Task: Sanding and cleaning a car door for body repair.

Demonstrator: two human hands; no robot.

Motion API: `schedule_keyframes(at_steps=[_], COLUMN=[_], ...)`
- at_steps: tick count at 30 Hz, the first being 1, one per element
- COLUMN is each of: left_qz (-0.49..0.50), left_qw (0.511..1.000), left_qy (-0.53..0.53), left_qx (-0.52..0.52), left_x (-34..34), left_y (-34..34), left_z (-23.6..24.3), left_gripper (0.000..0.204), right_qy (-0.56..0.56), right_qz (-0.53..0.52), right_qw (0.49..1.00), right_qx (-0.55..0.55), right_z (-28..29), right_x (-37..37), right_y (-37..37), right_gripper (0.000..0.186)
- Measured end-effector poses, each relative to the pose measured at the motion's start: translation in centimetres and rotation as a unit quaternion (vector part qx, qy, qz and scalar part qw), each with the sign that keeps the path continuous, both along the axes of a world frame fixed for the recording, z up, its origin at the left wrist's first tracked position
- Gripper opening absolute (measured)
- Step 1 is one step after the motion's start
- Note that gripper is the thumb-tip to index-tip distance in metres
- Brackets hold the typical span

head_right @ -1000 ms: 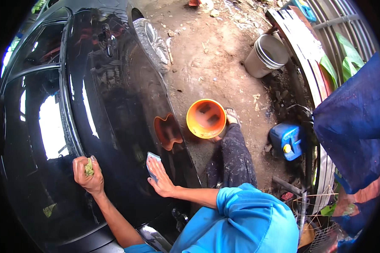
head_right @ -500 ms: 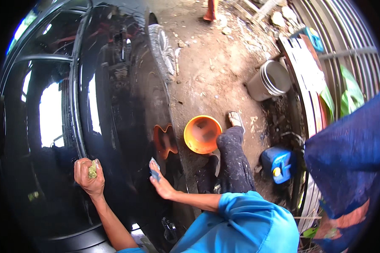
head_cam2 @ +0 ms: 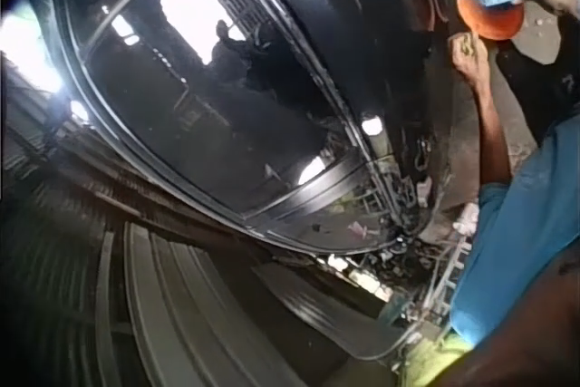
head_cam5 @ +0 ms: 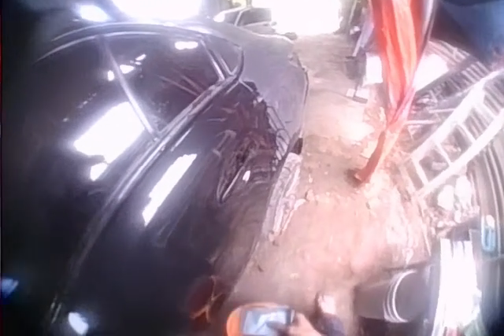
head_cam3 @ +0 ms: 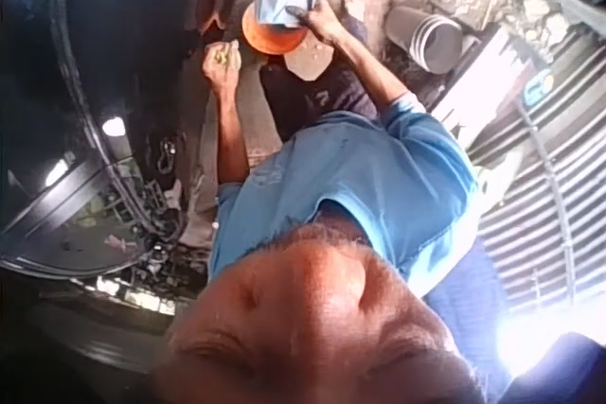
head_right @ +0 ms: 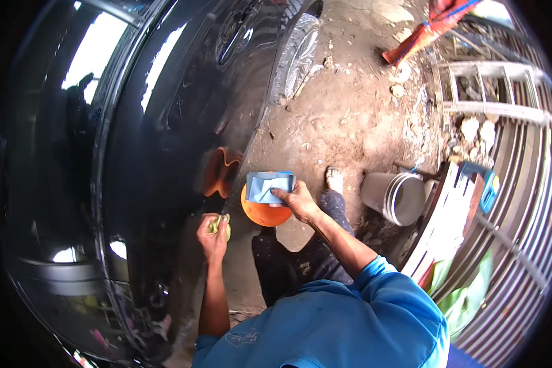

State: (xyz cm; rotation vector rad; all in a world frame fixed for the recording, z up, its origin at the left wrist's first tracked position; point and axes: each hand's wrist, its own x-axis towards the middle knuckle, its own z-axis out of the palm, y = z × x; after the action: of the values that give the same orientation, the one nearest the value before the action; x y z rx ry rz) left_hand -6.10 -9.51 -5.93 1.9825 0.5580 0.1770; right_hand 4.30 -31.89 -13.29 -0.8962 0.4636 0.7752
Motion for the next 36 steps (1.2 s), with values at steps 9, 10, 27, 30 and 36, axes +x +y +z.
schedule_keyframes(at_steps=[9, 10, 27, 30, 36], left_qz=[0.003, -0.003, 0.373, 0.291, 0.438], left_qw=[0.949, 0.958, 0.814, 0.667, 0.79], left_qy=[0.16, 0.234, -0.137, -0.171, -0.092], left_qx=[0.271, 0.164, -0.423, -0.664, -0.419], left_x=[-4.9, -5.8, -14.7, -16.2, -19.6], left_y=[-6.8, -6.6, -15.6, -14.1, -10.3], left_z=[-11.6, -12.6, -20.5, -24.8, -38.4], left_gripper=[0.048, 0.069, 0.054, 0.041, 0.033], right_qy=[-0.106, -0.117, -0.223, -0.219, -0.271], right_qz=[0.235, 0.265, 0.587, 0.618, 0.658], right_qw=[0.96, 0.951, 0.761, 0.736, 0.682], right_qx=[-0.107, -0.104, -0.162, -0.169, -0.167], right_z=[-3.0, -3.6, -10.8, -17.5, -33.6], right_x=[0.5, -0.1, -5.0, -4.8, -5.9], right_y=[-6.0, -5.9, -1.1, 0.5, 5.0], right_gripper=[0.028, 0.027, 0.023, 0.025, 0.036])
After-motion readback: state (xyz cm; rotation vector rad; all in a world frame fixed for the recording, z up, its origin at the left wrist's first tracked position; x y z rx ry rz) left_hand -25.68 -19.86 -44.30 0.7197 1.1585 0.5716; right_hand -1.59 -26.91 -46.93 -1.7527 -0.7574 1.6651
